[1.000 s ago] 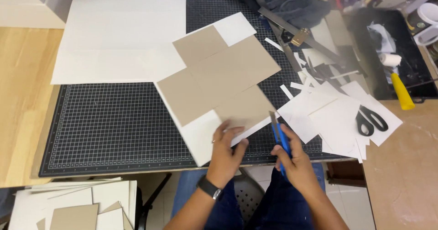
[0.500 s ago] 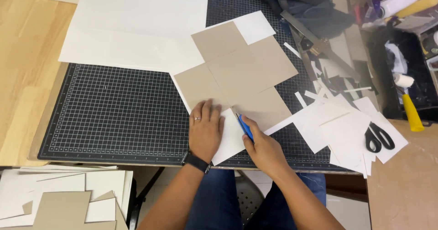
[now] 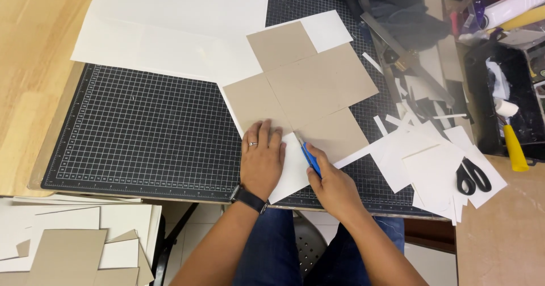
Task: Cutting cardboard sheets into specific shapes using a utility knife on a cutting mat
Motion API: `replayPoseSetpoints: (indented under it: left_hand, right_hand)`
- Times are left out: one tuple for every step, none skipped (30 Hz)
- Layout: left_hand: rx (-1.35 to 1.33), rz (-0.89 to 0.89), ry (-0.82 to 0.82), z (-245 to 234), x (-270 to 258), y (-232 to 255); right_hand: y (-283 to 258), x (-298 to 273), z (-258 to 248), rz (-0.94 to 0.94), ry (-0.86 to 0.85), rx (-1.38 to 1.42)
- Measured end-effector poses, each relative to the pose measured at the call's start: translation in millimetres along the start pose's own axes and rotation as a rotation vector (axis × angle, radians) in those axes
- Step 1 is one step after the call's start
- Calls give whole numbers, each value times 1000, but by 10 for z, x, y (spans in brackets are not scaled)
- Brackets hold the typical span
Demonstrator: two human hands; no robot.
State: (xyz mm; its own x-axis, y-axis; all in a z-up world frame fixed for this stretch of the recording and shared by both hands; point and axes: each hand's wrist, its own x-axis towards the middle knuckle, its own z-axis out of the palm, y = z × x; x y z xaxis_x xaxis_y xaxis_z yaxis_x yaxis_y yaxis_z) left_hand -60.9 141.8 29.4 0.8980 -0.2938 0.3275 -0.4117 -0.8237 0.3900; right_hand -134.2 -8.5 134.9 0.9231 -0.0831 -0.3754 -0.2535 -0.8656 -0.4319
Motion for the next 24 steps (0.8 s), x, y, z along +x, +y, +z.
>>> replayPoseSetpoints:
  left_hand:
    - [0,-1,0,3,2,1]
    - [-9,-6,-5,6,3,2]
    - [-18,-10,-11,9,-5,2]
    - [-17,-12,-12,7,-2,0]
    - [-16,-15,-18,7,-2,2]
    - [-14,-17,-23,8,-2,4]
    - [-15,-18,-26,8,-1,3]
    - [-15,-14,-24,7,-1,4]
    - [-12,-11,-22,-2,-9,3]
    - [-11,-14,-25,2,-16,2]
    - [-14,-14,-16,13,-7,1]
    - [-17,-14,-8,25,1,1]
    - [-17,-15,-12,14,8,5]
    - [-6,-22,0,5,13,11]
    - [2,-23,8,-1,14,23]
    - [-1,-19,0,13,-4,25]
    - [13,-19,10,24,1,22]
    - [26,-19,20,29,3,17]
    - [29,-20,23,40,4,22]
    - [30,-22,25,47,5,24]
    - [31,-25,25,54,-3,21]
    - [35,-29,26,52,-3,7]
    - [28,-32,15,61,-4,9]
    - [22,-35,4,75,-3,12]
  right_hand:
    - [-16,6,3,-1,-1,-1]
    - [-32,11,7,2,3,-30]
    - [-47,11,16,6,6,-59]
    - [-89,12,23,5,4,-60]
    - [-128,10,28,17,2,-97]
    - [-165,10,34,29,1,-134]
    - [-164,18,45,30,-1,-134]
    - [-163,24,55,35,-7,-163]
    - [-165,26,67,37,-15,-191]
    - [-143,40,83,36,-19,-190]
    - [-120,64,95,17,-24,-243]
    - [-94,89,106,-3,-28,-295]
    - [-87,111,95,-1,-32,-294]
    - [-75,133,84,-18,-39,-316]
    - [-59,143,77,-28,-45,-336]
    - [-57,127,77,-20,-48,-332]
    - [-62,129,65,-25,-49,-338]
    - [-72,128,53,-30,-50,-344]
    - [-56,114,39,-34,-49,-344]
    - [-44,100,26,-32,-55,-344]
    - [-33,86,19,-32,-64,-344]
    - [-30,72,27,-37,-65,-343]
    - [-14,46,31,-27,-74,-327]
    - [6,24,35,-17,-83,-310]
